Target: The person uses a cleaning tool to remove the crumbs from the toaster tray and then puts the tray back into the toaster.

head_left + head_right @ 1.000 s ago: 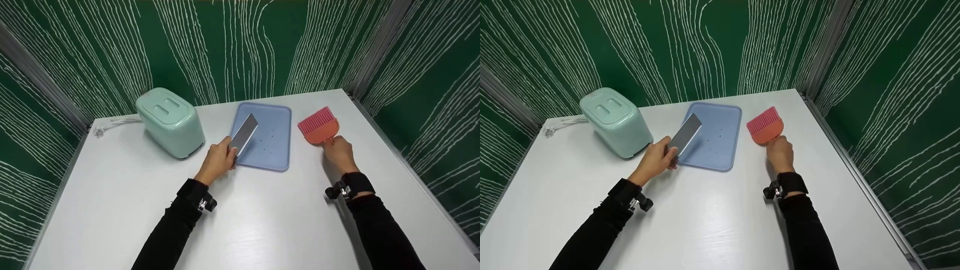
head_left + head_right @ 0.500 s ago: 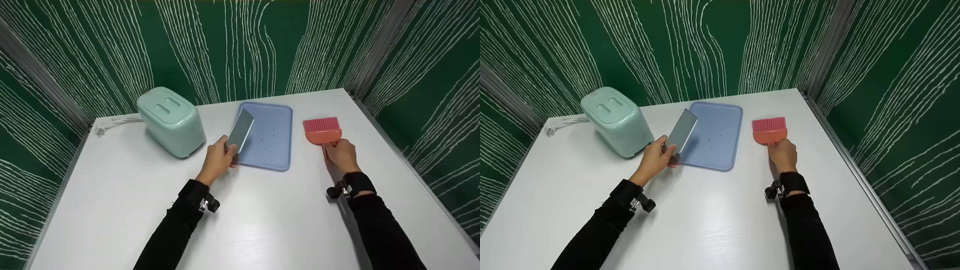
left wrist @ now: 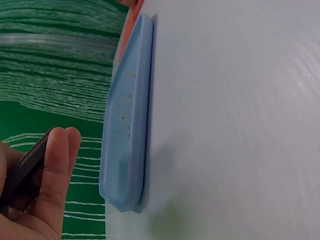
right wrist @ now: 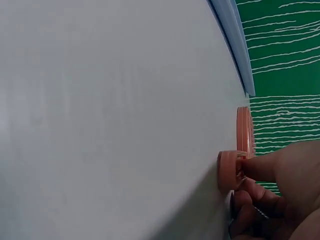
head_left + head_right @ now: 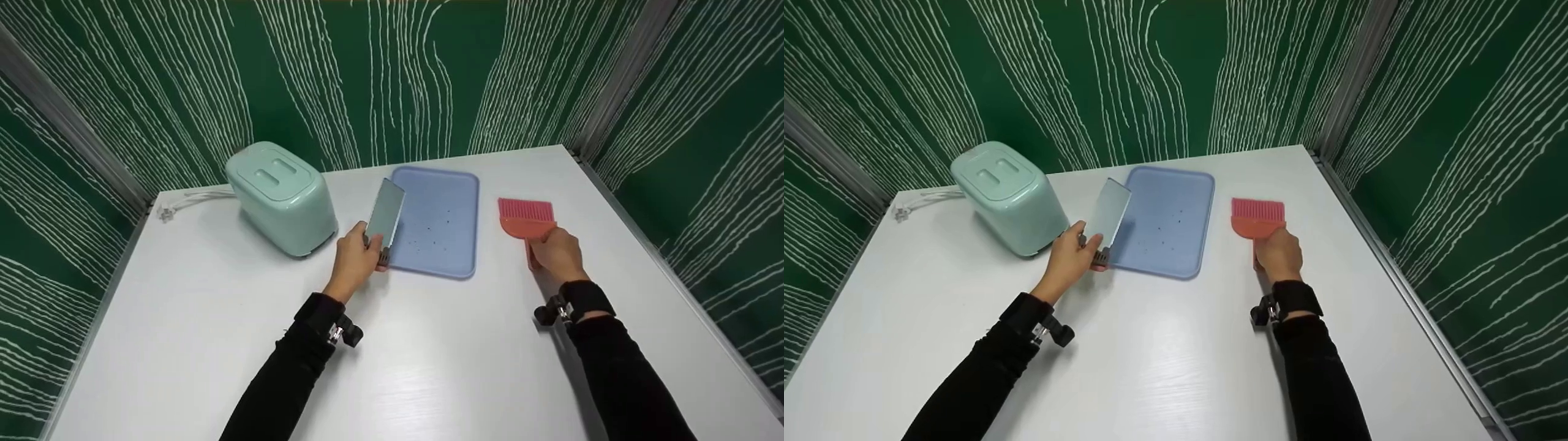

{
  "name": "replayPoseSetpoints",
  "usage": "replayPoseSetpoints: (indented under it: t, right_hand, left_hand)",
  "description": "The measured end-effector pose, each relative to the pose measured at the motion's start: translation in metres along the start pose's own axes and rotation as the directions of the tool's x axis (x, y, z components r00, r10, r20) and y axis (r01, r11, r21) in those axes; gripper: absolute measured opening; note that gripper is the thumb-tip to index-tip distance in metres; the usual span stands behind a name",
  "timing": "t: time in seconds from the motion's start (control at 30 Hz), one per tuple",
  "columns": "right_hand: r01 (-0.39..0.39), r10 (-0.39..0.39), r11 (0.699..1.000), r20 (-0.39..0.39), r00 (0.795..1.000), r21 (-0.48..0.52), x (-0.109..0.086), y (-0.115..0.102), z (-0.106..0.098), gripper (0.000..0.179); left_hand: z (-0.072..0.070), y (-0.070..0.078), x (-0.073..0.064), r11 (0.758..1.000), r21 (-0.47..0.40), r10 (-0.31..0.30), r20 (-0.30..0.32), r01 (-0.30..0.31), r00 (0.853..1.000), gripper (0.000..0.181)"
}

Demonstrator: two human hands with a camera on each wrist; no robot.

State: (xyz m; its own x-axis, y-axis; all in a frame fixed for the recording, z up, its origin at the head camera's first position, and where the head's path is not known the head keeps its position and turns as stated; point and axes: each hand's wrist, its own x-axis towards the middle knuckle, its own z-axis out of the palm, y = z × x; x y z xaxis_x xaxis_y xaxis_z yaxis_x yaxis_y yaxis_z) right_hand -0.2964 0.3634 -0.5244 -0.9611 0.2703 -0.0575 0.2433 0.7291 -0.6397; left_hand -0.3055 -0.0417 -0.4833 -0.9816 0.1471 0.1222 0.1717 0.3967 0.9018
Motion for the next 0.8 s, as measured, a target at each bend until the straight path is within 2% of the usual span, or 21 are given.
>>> replayPoseSetpoints:
  t: [0.2,0.4,0.47,0.67,0.8]
  right_hand:
    - [0.024,-0.024,1.0,0.0,1.0,-0.002,-0.003,-0.002,-0.003,0.037]
    - [0.018,-0.018,1.0,0.014,1.0,-0.003,-0.004,-0.01,-0.009,0.031]
    - [-0.001,0.001,1.0,0.042,0.999,0.011,-0.005,-0.018,-0.01,0.033]
    - [-0.062,0.043,0.992,0.173,0.984,0.106,-0.01,-0.058,-0.006,0.055]
    - [0.002,-0.026,0.994,0.216,0.976,0.111,-0.017,-0.086,0.007,0.062]
  left_hand:
    - [0.001,0.0,0.001,0.999,-0.035,-0.025,-0.011,0.025,1.0,0.011]
    - [0.004,0.003,0.004,0.993,-0.108,-0.055,-0.022,0.052,0.998,0.013]
    - [0.004,0.004,0.004,0.989,-0.133,-0.065,-0.02,0.061,0.998,0.014]
    - [0.008,0.005,0.001,0.974,-0.204,-0.103,-0.013,0.098,0.995,0.016]
    - [0.013,0.006,0.0,0.961,-0.25,-0.12,-0.004,0.115,0.993,0.02]
